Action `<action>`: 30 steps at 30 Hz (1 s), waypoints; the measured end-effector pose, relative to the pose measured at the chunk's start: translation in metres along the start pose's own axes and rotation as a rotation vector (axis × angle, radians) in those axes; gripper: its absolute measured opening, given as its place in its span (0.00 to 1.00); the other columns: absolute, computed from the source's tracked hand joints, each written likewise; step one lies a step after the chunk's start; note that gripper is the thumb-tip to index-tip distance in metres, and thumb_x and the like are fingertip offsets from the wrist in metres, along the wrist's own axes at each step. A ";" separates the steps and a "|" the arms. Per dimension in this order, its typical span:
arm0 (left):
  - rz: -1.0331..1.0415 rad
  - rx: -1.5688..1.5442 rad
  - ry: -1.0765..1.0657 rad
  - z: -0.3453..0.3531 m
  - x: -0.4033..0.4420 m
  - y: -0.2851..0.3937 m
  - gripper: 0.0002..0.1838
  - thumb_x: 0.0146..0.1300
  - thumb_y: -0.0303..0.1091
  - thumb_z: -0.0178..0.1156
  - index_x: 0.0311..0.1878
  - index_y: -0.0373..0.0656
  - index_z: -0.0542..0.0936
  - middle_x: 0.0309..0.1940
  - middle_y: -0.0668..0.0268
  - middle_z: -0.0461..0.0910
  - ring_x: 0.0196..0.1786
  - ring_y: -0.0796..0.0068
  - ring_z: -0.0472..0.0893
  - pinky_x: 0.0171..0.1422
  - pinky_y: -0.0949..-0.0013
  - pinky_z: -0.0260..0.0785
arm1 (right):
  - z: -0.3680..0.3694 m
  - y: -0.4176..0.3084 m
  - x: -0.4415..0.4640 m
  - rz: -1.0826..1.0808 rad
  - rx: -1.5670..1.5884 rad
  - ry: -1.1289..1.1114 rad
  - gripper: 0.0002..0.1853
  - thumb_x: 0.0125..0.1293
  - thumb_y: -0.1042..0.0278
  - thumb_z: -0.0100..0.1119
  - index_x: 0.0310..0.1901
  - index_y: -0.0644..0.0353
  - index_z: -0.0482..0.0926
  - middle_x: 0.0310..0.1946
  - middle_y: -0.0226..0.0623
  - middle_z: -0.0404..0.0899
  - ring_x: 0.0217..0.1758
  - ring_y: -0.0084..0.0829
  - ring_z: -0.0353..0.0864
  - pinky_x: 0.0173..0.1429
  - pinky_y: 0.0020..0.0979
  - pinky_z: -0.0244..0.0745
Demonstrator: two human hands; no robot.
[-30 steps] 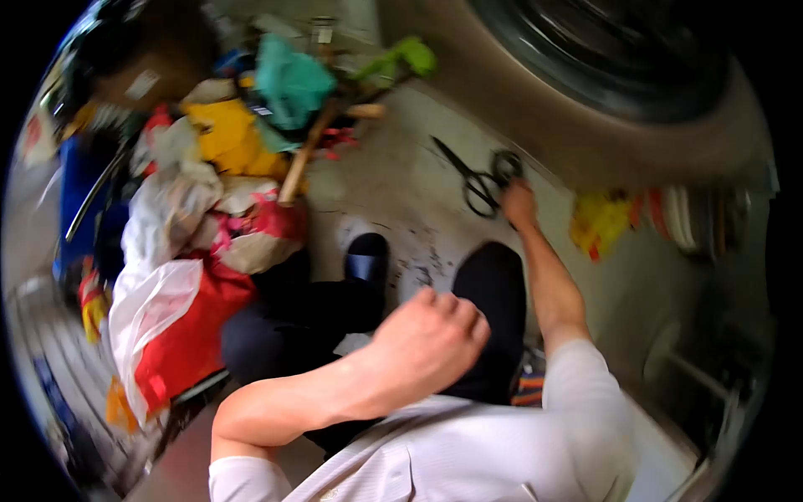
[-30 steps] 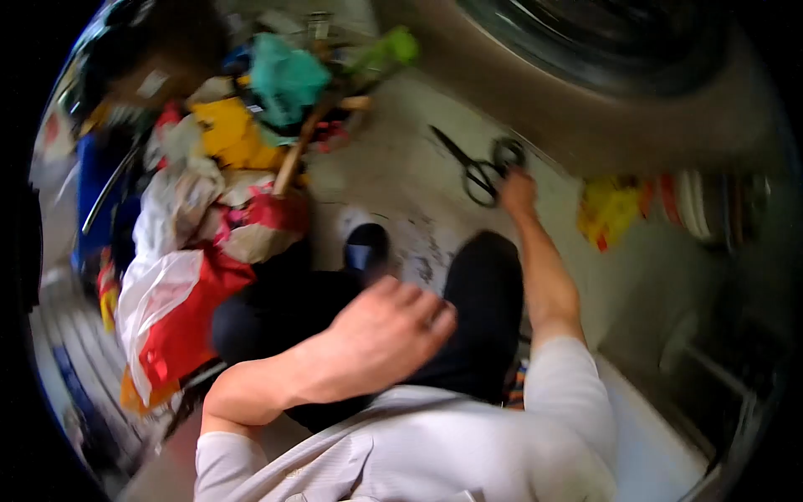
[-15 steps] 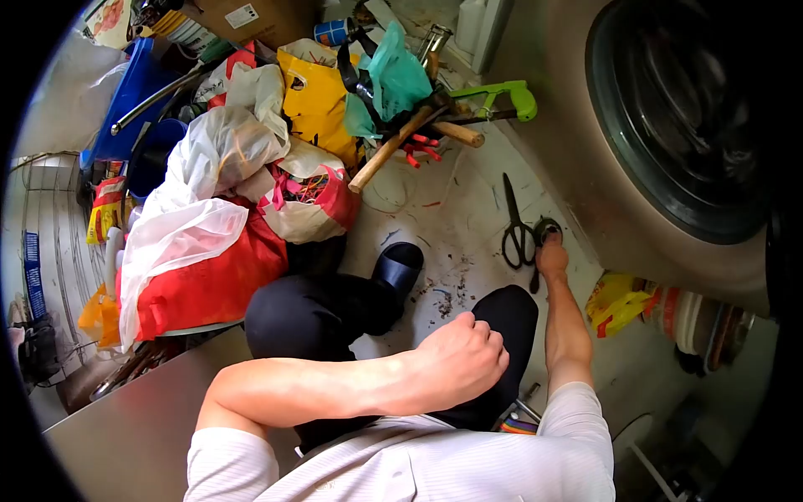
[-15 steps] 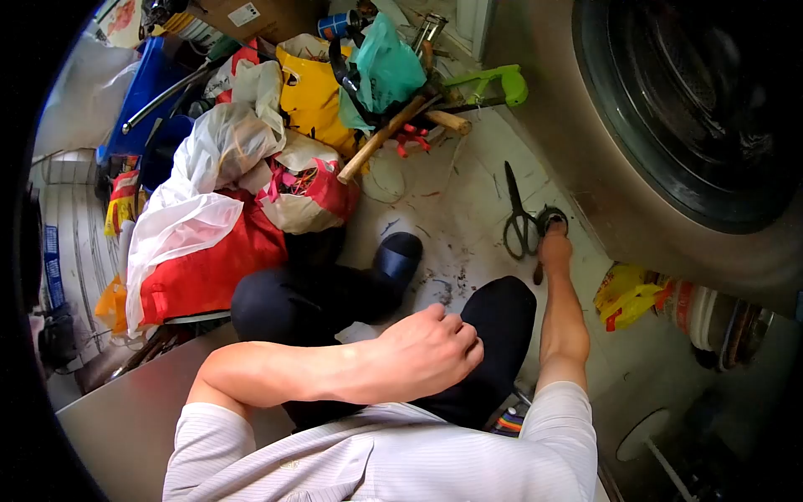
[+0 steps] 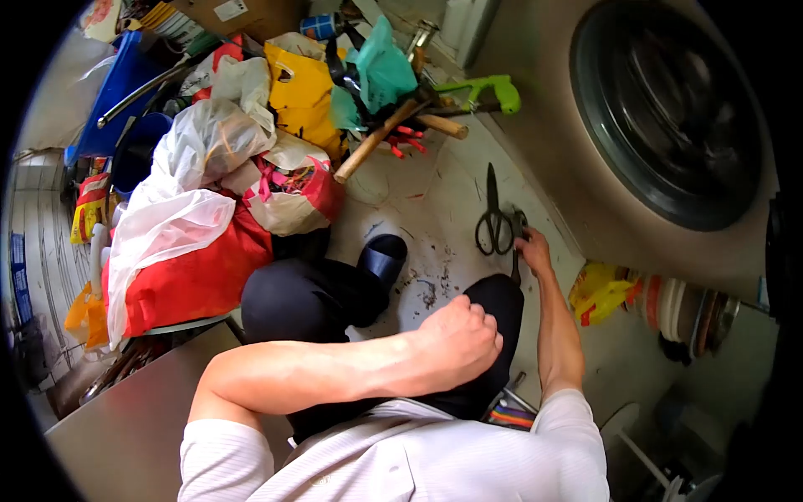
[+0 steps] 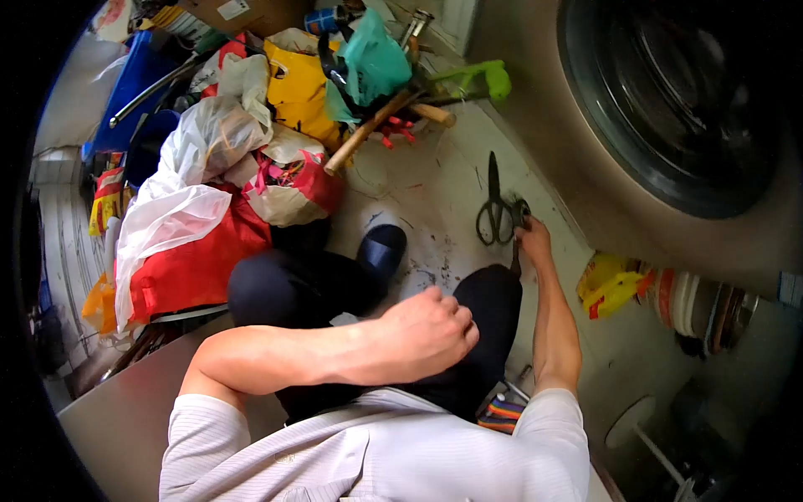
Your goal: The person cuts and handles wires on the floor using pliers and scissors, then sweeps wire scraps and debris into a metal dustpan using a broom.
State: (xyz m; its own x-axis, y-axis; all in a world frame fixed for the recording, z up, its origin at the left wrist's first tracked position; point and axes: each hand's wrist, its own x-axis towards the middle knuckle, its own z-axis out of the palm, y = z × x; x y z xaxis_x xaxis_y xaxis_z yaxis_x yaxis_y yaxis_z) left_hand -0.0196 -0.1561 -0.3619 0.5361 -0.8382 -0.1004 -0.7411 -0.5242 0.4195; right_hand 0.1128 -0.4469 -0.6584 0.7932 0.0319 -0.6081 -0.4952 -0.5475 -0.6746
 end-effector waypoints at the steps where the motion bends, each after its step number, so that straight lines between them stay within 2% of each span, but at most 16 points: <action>1: -0.016 -0.013 -0.014 -0.002 0.001 -0.001 0.10 0.56 0.34 0.57 0.37 0.37 0.79 0.31 0.62 0.78 0.37 0.64 0.80 0.40 0.65 0.68 | 0.000 -0.004 -0.005 -0.047 -0.028 0.006 0.28 0.63 0.75 0.59 0.66 0.65 0.70 0.60 0.48 0.76 0.53 0.42 0.80 0.55 0.38 0.76; 3: -0.036 -0.004 -0.040 -0.005 0.004 -0.002 0.12 0.56 0.33 0.57 0.40 0.35 0.79 0.32 0.61 0.78 0.38 0.63 0.81 0.42 0.64 0.69 | -0.005 -0.022 -0.022 -0.077 -0.062 0.033 0.27 0.64 0.75 0.58 0.67 0.66 0.69 0.59 0.46 0.76 0.52 0.39 0.81 0.54 0.37 0.77; 6: -0.010 -0.012 -0.089 -0.010 0.005 -0.001 0.12 0.56 0.32 0.57 0.40 0.34 0.79 0.32 0.60 0.79 0.38 0.62 0.81 0.42 0.64 0.69 | -0.017 -0.070 -0.044 -0.166 0.031 -0.054 0.29 0.65 0.71 0.59 0.67 0.70 0.67 0.57 0.48 0.77 0.49 0.35 0.83 0.53 0.36 0.78; 8: -0.007 -0.023 -0.096 -0.009 0.006 0.001 0.12 0.56 0.32 0.57 0.40 0.34 0.79 0.32 0.60 0.79 0.39 0.62 0.81 0.42 0.64 0.69 | -0.024 -0.084 -0.047 -0.178 0.264 -0.217 0.30 0.66 0.69 0.61 0.66 0.73 0.66 0.54 0.50 0.78 0.44 0.32 0.84 0.51 0.35 0.79; 9: -0.012 -0.027 -0.105 -0.009 0.006 0.001 0.12 0.56 0.32 0.57 0.40 0.34 0.79 0.33 0.60 0.79 0.39 0.62 0.81 0.42 0.64 0.69 | -0.027 -0.095 -0.052 -0.174 0.300 -0.268 0.29 0.64 0.70 0.61 0.66 0.72 0.67 0.46 0.47 0.81 0.40 0.30 0.83 0.47 0.33 0.78; 10: -0.015 -0.020 -0.098 -0.008 0.007 0.000 0.12 0.56 0.32 0.57 0.40 0.34 0.79 0.33 0.60 0.79 0.39 0.62 0.81 0.42 0.64 0.69 | -0.029 -0.109 -0.056 -0.184 0.295 -0.268 0.29 0.64 0.70 0.61 0.66 0.72 0.67 0.46 0.47 0.81 0.40 0.30 0.83 0.47 0.33 0.78; 12: 0.008 -0.008 -0.052 -0.005 0.005 0.000 0.11 0.56 0.32 0.58 0.39 0.35 0.79 0.33 0.59 0.79 0.39 0.62 0.81 0.42 0.64 0.69 | -0.027 -0.138 -0.072 -0.292 0.154 -0.322 0.29 0.63 0.72 0.60 0.65 0.72 0.68 0.38 0.42 0.84 0.36 0.27 0.82 0.42 0.30 0.77; 16: -0.014 -0.024 -0.029 -0.003 0.005 -0.003 0.10 0.56 0.32 0.57 0.38 0.36 0.80 0.32 0.60 0.79 0.38 0.62 0.81 0.41 0.64 0.70 | -0.023 -0.218 -0.105 -0.346 0.083 -0.409 0.26 0.60 0.72 0.59 0.61 0.71 0.72 0.34 0.38 0.83 0.34 0.24 0.81 0.40 0.26 0.74; 19: -0.017 -0.007 -0.029 -0.003 0.006 -0.003 0.09 0.56 0.32 0.58 0.37 0.37 0.80 0.31 0.60 0.79 0.38 0.62 0.81 0.40 0.64 0.70 | -0.017 -0.284 -0.115 -0.571 -0.101 -0.450 0.22 0.57 0.70 0.61 0.54 0.68 0.78 0.30 0.31 0.80 0.32 0.20 0.77 0.38 0.26 0.72; 20: -0.015 -0.009 -0.023 -0.002 0.006 -0.003 0.09 0.56 0.32 0.58 0.36 0.37 0.80 0.30 0.60 0.79 0.38 0.62 0.81 0.40 0.64 0.70 | -0.013 -0.296 -0.104 -0.681 -0.175 -0.387 0.22 0.57 0.69 0.61 0.55 0.67 0.78 0.29 0.29 0.79 0.32 0.21 0.77 0.38 0.27 0.71; 22: -0.019 -0.007 -0.011 -0.001 0.006 -0.005 0.09 0.57 0.32 0.57 0.36 0.37 0.80 0.30 0.61 0.79 0.37 0.62 0.81 0.40 0.64 0.70 | -0.004 -0.342 -0.099 -0.637 -0.277 -0.418 0.23 0.56 0.67 0.62 0.54 0.67 0.79 0.29 0.36 0.81 0.33 0.31 0.81 0.39 0.32 0.74; 24: -0.019 -0.024 0.008 -0.002 0.004 -0.008 0.09 0.57 0.32 0.58 0.36 0.38 0.81 0.30 0.61 0.80 0.37 0.63 0.81 0.39 0.64 0.69 | 0.022 -0.377 -0.050 -1.006 -0.810 -0.176 0.21 0.55 0.72 0.61 0.52 0.66 0.79 0.41 0.45 0.83 0.44 0.39 0.83 0.49 0.37 0.75; 26: -0.042 -0.033 -0.004 -0.004 0.004 -0.009 0.09 0.57 0.33 0.58 0.36 0.38 0.81 0.30 0.61 0.80 0.36 0.63 0.81 0.39 0.64 0.69 | 0.046 -0.404 -0.032 -0.969 -1.154 -0.159 0.15 0.54 0.73 0.58 0.43 0.68 0.82 0.38 0.54 0.82 0.42 0.53 0.82 0.45 0.47 0.76; 27: -0.059 -0.045 -0.021 -0.005 0.003 -0.011 0.09 0.57 0.33 0.58 0.37 0.38 0.81 0.30 0.61 0.80 0.36 0.63 0.81 0.39 0.64 0.68 | 0.059 -0.412 -0.023 -0.977 -1.153 -0.162 0.15 0.54 0.73 0.58 0.43 0.68 0.82 0.38 0.54 0.82 0.42 0.53 0.82 0.45 0.47 0.76; 29: -0.087 -0.046 -0.010 -0.002 0.002 -0.012 0.10 0.57 0.33 0.58 0.37 0.38 0.81 0.29 0.62 0.79 0.36 0.63 0.81 0.39 0.64 0.68 | 0.083 -0.420 -0.005 -0.811 -1.328 -0.150 0.12 0.54 0.75 0.56 0.40 0.66 0.83 0.41 0.53 0.83 0.45 0.52 0.83 0.46 0.46 0.78; 30: -0.105 -0.050 0.000 -0.001 0.001 -0.013 0.10 0.56 0.34 0.58 0.37 0.39 0.81 0.29 0.62 0.79 0.36 0.64 0.81 0.38 0.64 0.68 | 0.094 -0.418 0.011 -0.818 -1.330 -0.155 0.12 0.54 0.75 0.56 0.40 0.66 0.83 0.41 0.53 0.83 0.45 0.52 0.83 0.46 0.46 0.78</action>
State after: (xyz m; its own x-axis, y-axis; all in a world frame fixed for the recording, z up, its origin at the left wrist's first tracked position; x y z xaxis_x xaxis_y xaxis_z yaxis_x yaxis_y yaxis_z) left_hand -0.0089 -0.1502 -0.3667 0.6095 -0.7791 -0.1465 -0.6597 -0.6009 0.4514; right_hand 0.2957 -0.1395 -0.4225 0.5958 0.7138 -0.3680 0.7563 -0.6529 -0.0419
